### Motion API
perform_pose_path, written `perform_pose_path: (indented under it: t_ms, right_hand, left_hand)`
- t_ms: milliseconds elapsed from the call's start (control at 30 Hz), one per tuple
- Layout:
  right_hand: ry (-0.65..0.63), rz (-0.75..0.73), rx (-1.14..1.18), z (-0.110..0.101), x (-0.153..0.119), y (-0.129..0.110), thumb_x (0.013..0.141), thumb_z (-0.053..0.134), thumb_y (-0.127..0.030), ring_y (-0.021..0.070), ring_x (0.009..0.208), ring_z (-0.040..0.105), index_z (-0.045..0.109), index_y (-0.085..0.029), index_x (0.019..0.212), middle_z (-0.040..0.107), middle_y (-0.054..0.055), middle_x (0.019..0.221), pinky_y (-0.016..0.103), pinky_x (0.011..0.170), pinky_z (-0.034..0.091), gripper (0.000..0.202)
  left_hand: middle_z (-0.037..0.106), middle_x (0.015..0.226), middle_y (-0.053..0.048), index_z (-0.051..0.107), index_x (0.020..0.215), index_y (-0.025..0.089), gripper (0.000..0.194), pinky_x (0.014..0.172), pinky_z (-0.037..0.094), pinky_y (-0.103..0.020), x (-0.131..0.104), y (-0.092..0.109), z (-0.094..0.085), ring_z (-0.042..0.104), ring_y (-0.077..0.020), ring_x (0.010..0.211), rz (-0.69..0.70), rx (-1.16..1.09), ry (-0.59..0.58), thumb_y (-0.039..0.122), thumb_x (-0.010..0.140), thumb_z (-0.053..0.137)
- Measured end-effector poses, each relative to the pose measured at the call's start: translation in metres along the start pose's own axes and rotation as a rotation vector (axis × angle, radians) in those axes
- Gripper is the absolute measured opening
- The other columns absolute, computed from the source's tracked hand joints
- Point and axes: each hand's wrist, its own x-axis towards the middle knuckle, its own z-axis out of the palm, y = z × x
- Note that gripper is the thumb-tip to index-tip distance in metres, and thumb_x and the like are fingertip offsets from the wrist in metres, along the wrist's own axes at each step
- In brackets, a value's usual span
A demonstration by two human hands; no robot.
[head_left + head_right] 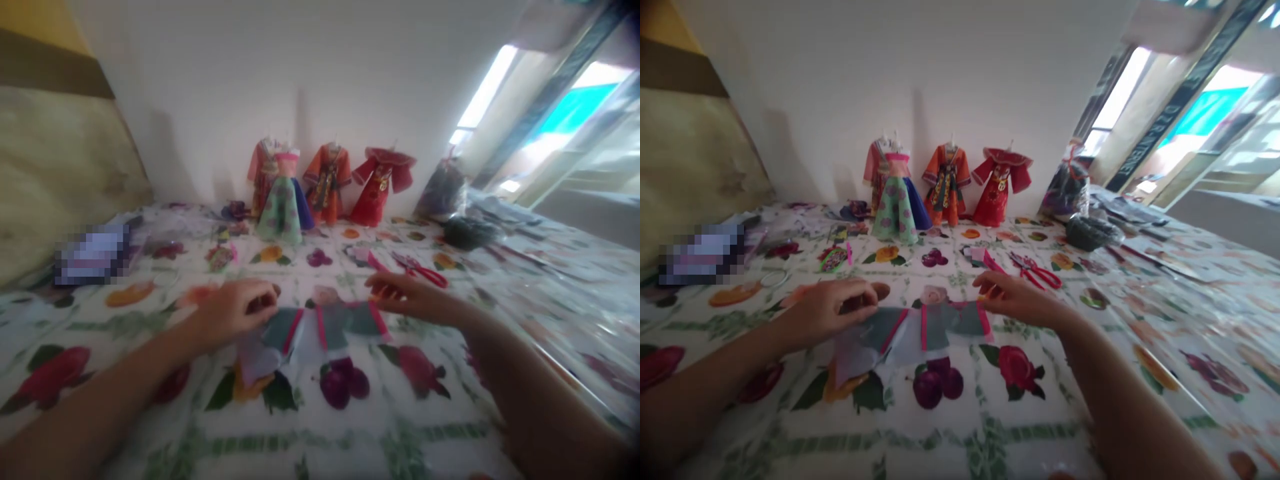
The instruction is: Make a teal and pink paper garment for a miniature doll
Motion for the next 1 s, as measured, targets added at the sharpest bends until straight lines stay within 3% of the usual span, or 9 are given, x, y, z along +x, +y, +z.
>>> perform_pose_path:
  t_ms: [133, 233, 367, 533, 633, 767, 867, 1000]
  right_hand:
    - [0.123, 0.009, 0.04, -0.006, 0.0, -0.005, 0.091, 0.058, -0.052, 0.0239, 0.092, 0.067, 0.062, -0.02, 0.115, 0.067, 0.011, 0.108, 0.041, 0.082, 0.056, 0.04]
    - [0.204, -0.145, 0.021, 0.006, 0.0, -0.024, 0.096, 0.054, -0.046, 0.0236, 0.099, 0.065, 0.063, -0.022, 0.116, 0.067, 0.01, 0.115, 0.04, 0.086, 0.055, 0.032]
    - [0.122, -0.424, -0.05, 0.038, -0.004, -0.064, 0.099, 0.053, -0.029, 0.0225, 0.108, 0.063, 0.064, -0.023, 0.123, 0.066, 0.009, 0.121, 0.038, 0.093, 0.052, 0.027]
    - [-0.02, -0.571, -0.159, 0.07, -0.009, -0.096, 0.098, 0.05, -0.015, 0.0205, 0.103, 0.061, 0.065, -0.017, 0.114, 0.064, 0.01, 0.113, 0.034, 0.089, 0.052, 0.022]
    - [-0.031, -0.603, -0.312, 0.084, -0.007, -0.098, 0.099, 0.049, -0.018, 0.0223, 0.091, 0.058, 0.066, -0.016, 0.1, 0.064, 0.01, 0.097, 0.037, 0.083, 0.05, 0.018]
    - [0.017, -0.628, -0.451, 0.094, 0.0, -0.093, 0.1, 0.04, -0.012, 0.021, 0.079, 0.05, 0.062, -0.016, 0.085, 0.059, 0.008, 0.084, 0.038, 0.078, 0.047, 0.027]
    - [-0.006, -0.623, -0.423, 0.09, 0.001, -0.093, 0.1, 0.04, -0.011, 0.0204, 0.079, 0.051, 0.061, -0.016, 0.084, 0.058, 0.008, 0.085, 0.036, 0.075, 0.046, 0.027]
    - [-0.128, -0.572, -0.262, 0.077, -0.004, -0.096, 0.098, 0.048, -0.017, 0.0178, 0.078, 0.053, 0.06, -0.018, 0.08, 0.058, 0.005, 0.083, 0.031, 0.069, 0.045, 0.021]
  left_hand:
    - [0.067, 0.101, -0.004, 0.065, 0.094, 0.019, 0.011, 0.074, 0.044, -0.029, -0.003, 0.003, -0.003, 0.062, -0.0199, 0.09, 0.045, 0.029, -0.098, 0.028, 0.091, 0.06]
    - [0.065, 0.105, -0.005, 0.067, 0.098, 0.02, 0.015, 0.085, 0.045, -0.033, -0.005, 0.006, -0.003, 0.06, -0.0239, 0.102, 0.101, 0.046, -0.154, 0.032, 0.09, 0.064]
    - [0.063, 0.108, -0.006, 0.066, 0.103, 0.022, 0.019, 0.089, 0.045, -0.035, -0.006, 0.005, 0.0, 0.058, -0.0254, 0.102, 0.122, 0.091, -0.221, 0.036, 0.09, 0.064]
    - [0.061, 0.113, -0.007, 0.064, 0.102, 0.022, 0.017, 0.093, 0.043, -0.034, -0.005, 0.0, 0.001, 0.056, -0.0268, 0.108, 0.138, 0.11, -0.257, 0.032, 0.088, 0.063]
    - [0.06, 0.11, -0.006, 0.062, 0.101, 0.022, 0.015, 0.091, 0.044, -0.034, -0.004, -0.002, 0.001, 0.056, -0.0257, 0.106, 0.15, 0.11, -0.271, 0.028, 0.087, 0.061]
    - [0.059, 0.101, -0.005, 0.061, 0.094, 0.022, 0.01, 0.087, 0.045, -0.034, -0.003, -0.002, 0.003, 0.056, -0.0246, 0.097, 0.147, 0.134, -0.28, 0.026, 0.086, 0.059]
    - [0.059, 0.099, -0.005, 0.061, 0.092, 0.022, 0.007, 0.084, 0.045, -0.033, -0.003, -0.002, 0.005, 0.056, -0.0247, 0.096, 0.144, 0.134, -0.273, 0.025, 0.085, 0.059]
    - [0.059, 0.098, -0.005, 0.062, 0.089, 0.021, 0.005, 0.079, 0.044, -0.032, -0.003, -0.004, 0.008, 0.058, -0.0222, 0.092, 0.18, 0.133, -0.245, 0.022, 0.088, 0.056]
